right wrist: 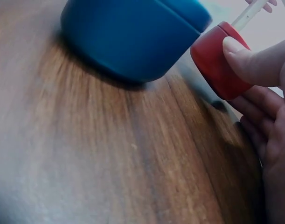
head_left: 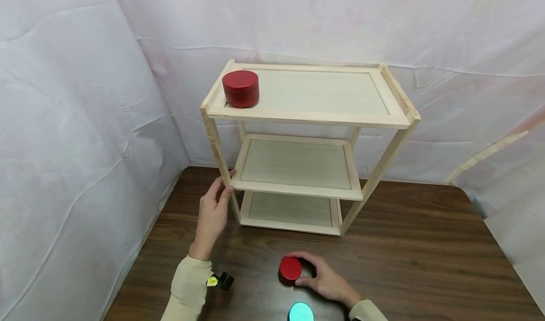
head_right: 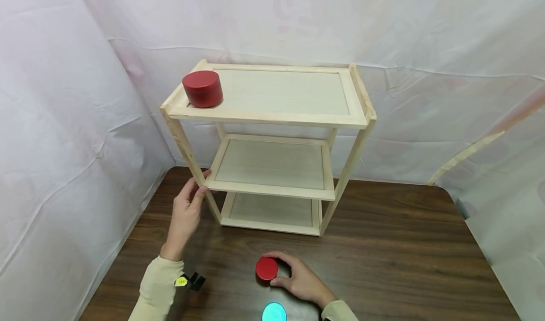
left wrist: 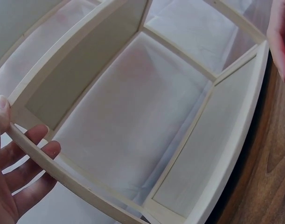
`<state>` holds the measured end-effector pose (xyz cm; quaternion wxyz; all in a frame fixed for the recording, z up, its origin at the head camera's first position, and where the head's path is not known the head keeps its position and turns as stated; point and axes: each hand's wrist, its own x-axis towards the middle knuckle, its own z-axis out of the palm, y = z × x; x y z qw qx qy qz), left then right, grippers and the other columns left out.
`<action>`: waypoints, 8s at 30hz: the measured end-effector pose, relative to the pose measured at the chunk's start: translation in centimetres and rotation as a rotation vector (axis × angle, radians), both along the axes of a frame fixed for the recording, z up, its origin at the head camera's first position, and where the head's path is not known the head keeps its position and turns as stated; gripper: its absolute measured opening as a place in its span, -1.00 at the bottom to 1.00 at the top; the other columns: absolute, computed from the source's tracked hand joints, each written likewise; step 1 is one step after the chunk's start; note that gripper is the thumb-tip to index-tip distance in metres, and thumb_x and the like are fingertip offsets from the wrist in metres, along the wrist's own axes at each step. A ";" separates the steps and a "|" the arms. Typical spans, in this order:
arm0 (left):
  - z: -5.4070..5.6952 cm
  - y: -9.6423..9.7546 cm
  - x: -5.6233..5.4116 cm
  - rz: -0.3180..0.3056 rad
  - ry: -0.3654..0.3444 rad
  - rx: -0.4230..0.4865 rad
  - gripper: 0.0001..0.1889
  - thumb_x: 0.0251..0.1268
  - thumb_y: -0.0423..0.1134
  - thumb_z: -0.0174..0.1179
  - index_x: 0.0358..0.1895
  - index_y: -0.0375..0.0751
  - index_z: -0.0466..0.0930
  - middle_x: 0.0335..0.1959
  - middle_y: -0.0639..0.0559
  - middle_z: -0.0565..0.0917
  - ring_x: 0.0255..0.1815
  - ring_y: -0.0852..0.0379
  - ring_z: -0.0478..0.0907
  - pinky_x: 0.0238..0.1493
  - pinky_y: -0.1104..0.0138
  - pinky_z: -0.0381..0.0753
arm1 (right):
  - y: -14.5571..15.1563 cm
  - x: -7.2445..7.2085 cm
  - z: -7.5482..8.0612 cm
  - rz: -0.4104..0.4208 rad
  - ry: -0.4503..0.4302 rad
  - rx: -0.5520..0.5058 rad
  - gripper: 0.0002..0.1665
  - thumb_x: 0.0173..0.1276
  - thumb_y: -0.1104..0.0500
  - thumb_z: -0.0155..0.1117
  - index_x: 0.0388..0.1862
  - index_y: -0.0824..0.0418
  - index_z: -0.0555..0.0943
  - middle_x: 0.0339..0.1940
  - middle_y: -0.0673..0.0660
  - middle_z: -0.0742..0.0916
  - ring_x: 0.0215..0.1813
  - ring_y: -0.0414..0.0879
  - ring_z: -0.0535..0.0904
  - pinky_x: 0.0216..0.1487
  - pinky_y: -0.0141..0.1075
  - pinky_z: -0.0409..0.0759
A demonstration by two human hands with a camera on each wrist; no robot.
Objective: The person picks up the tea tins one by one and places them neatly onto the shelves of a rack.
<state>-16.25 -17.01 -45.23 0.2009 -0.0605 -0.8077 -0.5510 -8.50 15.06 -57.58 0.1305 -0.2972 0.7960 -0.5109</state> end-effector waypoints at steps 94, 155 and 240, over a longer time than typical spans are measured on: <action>-0.1 0.0 0.0 0.002 0.041 0.013 -0.59 0.63 -0.23 0.16 0.43 0.12 0.60 0.29 -0.01 0.73 0.01 0.22 0.65 -0.01 0.53 0.55 | -3.4 -6.0 20.4 0.025 0.351 0.084 -0.24 0.32 0.21 0.59 0.48 0.01 0.54 0.29 -0.09 0.71 0.15 -0.20 0.63 0.22 -0.08 0.66; 0.1 -0.2 0.2 -0.011 0.042 0.026 -0.59 0.63 -0.25 0.13 0.42 0.11 0.60 0.28 0.01 0.74 0.00 0.08 0.67 -0.02 0.55 0.54 | -5.1 -7.2 36.9 0.009 0.793 -0.113 -0.24 0.23 0.38 0.61 0.42 0.36 0.55 0.29 0.15 0.73 0.16 -0.16 0.68 0.19 -0.30 0.68; 0.0 0.2 0.3 -0.003 0.042 0.021 -0.58 0.61 -0.23 0.17 0.42 0.18 0.60 0.30 0.08 0.72 0.07 0.33 0.63 0.04 0.56 0.51 | -5.4 -10.2 39.8 -0.407 0.552 0.391 0.08 0.53 -0.01 0.33 0.80 0.01 -0.08 0.65 0.06 0.41 0.52 0.00 0.49 0.47 0.07 0.45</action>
